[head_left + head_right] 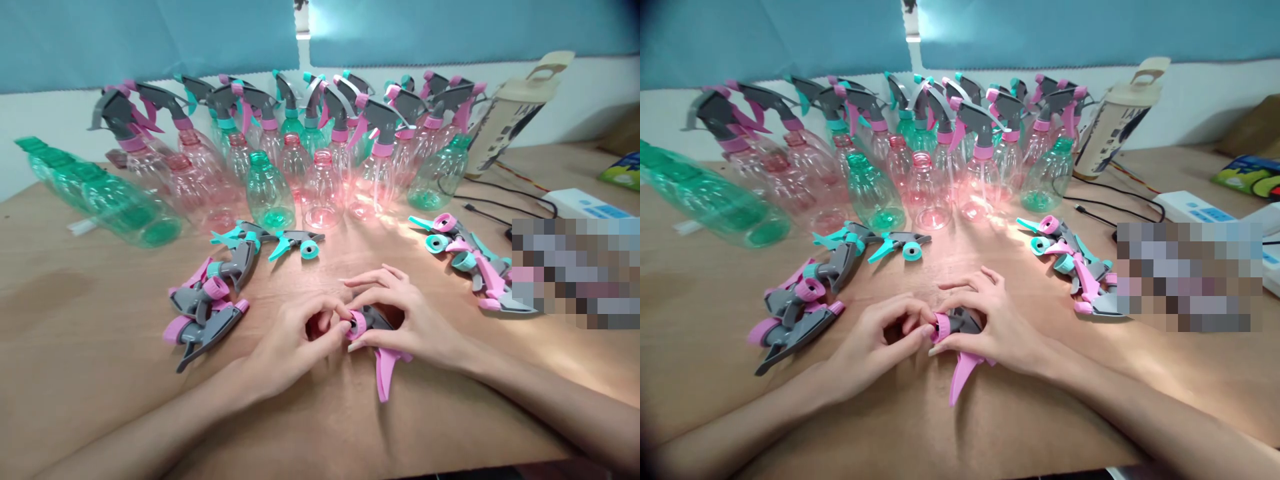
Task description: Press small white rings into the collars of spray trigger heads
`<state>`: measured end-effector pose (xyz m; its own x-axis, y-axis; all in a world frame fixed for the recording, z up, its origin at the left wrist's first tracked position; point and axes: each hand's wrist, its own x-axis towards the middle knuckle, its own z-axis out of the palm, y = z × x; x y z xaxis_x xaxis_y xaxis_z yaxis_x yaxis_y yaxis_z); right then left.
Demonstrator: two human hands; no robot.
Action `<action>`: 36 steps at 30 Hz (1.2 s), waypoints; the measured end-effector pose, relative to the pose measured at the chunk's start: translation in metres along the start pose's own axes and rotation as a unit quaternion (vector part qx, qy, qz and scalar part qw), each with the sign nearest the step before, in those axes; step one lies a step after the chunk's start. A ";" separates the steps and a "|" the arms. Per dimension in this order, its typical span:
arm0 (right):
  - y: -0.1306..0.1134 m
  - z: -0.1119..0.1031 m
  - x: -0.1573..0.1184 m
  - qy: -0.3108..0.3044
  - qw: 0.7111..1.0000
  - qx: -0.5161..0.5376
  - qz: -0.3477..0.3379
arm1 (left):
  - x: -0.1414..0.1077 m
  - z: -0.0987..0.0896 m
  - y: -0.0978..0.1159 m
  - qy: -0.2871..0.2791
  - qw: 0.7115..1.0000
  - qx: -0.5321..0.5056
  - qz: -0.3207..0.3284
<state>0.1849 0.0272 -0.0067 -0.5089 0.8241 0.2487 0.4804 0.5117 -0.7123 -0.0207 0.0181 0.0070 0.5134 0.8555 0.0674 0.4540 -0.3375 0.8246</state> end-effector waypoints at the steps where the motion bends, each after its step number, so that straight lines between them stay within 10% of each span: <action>1: -0.001 0.000 0.000 0.003 1.000 -0.009 0.001 | 0.000 0.000 -0.001 -0.003 1.000 0.022 0.016; 14: 0.004 0.003 0.001 -0.015 0.999 -0.033 0.005 | -0.002 0.004 -0.013 0.037 0.929 0.311 0.196; 28: 0.004 0.001 0.001 -0.008 1.000 -0.010 -0.008 | -0.005 0.002 -0.013 0.037 0.945 0.267 0.187; 36: 0.010 -0.005 0.002 0.061 0.978 0.159 0.120 | -0.007 -0.002 -0.009 0.090 0.970 0.189 0.124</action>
<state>0.1919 0.0350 -0.0100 -0.3105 0.9440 0.1118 0.3191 0.2143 -0.9232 -0.0296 0.0163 0.0004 0.5209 0.7731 0.3619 0.5852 -0.6321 0.5079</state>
